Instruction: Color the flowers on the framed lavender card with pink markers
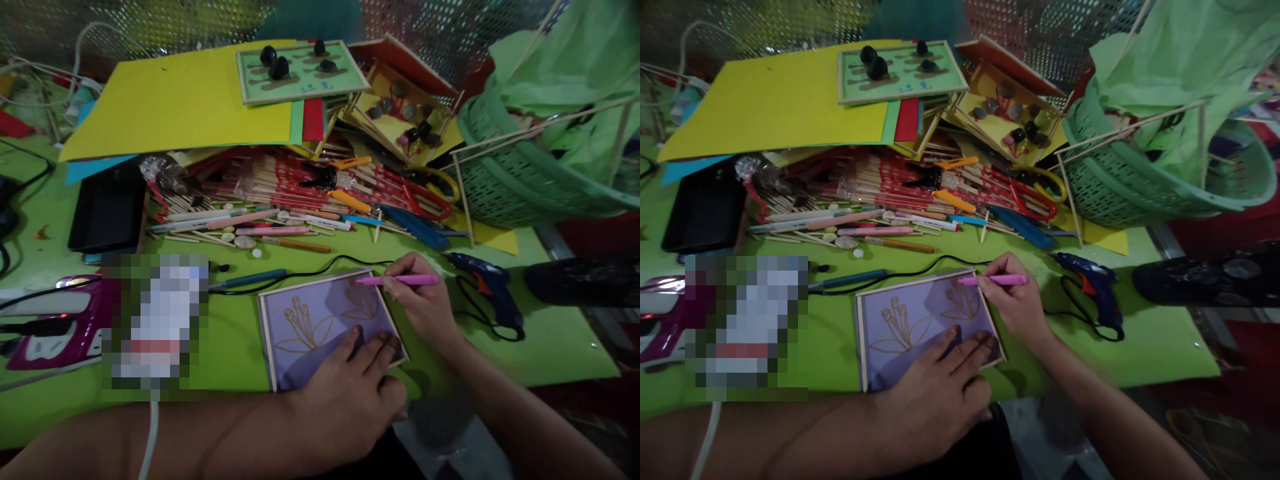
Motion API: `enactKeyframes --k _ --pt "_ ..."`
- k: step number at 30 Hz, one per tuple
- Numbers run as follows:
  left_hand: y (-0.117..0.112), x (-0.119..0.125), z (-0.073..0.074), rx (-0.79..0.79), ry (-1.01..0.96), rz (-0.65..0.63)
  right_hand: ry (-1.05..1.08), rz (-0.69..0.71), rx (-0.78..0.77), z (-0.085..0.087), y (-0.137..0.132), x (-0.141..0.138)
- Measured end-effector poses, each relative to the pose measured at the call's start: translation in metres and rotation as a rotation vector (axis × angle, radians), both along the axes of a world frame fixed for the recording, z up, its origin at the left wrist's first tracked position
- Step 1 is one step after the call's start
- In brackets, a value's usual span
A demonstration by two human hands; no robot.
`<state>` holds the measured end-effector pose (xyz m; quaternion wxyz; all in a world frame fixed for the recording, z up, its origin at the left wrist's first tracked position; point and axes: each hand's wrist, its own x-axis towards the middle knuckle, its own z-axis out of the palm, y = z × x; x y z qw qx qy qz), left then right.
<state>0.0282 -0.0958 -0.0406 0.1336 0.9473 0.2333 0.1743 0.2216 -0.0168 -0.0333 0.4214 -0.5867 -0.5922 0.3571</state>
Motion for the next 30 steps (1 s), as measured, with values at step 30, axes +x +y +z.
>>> enactKeyframes --k 30 --pt "0.0011 0.0001 0.0006 -0.018 -0.008 0.004 -0.010 0.002 0.004 0.0046 0.0021 -0.0022"
